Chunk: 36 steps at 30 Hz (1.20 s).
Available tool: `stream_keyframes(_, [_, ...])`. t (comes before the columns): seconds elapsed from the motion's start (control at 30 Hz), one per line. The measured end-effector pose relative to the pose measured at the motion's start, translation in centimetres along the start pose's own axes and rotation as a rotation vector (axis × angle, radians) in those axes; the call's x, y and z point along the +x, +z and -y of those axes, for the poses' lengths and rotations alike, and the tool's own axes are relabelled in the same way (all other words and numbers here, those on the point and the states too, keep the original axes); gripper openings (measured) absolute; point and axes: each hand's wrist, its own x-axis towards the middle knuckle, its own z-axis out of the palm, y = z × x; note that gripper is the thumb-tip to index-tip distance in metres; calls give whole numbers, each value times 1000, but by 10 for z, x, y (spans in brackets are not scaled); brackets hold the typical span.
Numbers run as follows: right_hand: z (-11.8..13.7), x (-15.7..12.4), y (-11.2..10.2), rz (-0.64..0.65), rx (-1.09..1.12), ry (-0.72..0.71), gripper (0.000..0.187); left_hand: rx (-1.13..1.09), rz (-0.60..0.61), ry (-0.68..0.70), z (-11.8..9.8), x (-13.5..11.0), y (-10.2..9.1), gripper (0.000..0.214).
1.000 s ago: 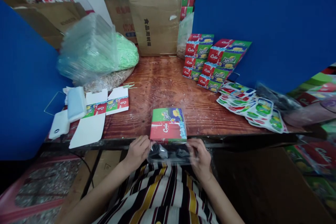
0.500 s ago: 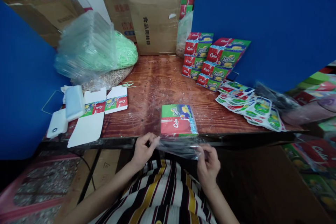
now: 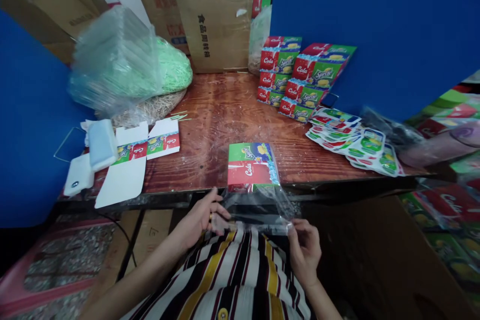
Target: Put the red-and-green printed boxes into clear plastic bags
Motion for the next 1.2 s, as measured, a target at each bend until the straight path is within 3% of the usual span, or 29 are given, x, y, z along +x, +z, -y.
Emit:
stream_keyframes(0.07, [-3, 2, 9, 73, 4, 235, 30, 60, 100, -26, 0, -2, 5, 58])
stream_keyframes(0.13, [-2, 5, 21, 257, 8, 388, 37, 44, 180, -30, 4, -1, 5, 50])
stream_keyframes(0.2, [6, 8, 36, 445, 8, 367, 37, -14, 218, -41, 9, 1, 0, 47])
stream_keyframes(0.3, [25, 11, 63, 622, 76, 271, 31, -56, 249, -62, 13, 4, -10, 47])
stream_keyframes(0.43, [42, 10, 91, 853, 244, 268, 31, -48, 256, -68, 17, 7, -16, 51])
stream_keyframes(0.5, [43, 9, 98, 887, 278, 214, 28, -49, 257, -47, 20, 8, -16, 52])
stream_keyframes(0.63, [45, 10, 101, 839, 198, 20, 19, -74, 240, 11, 30, 11, -13, 51])
stream_keyframes(0.83, [61, 13, 98, 883, 109, -149, 26, -127, 275, 72, 39, 15, -8, 45])
stream_keyframes(0.93, [61, 12, 87, 904, 40, -154, 29, -101, 289, 174, 39, 15, -4, 41])
stream_keyframes(1.03, [31, 16, 53, 855, -50, -17, 32, -101, 281, 229, 39, 16, -2, 39])
stream_keyframes(1.13, [-29, 27, -6, 558, -160, 301, 37, -122, 240, 204, 39, 15, -4, 38])
stream_keyframes(1.2, [-70, 33, -52, 367, -342, 430, 44, -137, 263, 131, 40, 15, -5, 39])
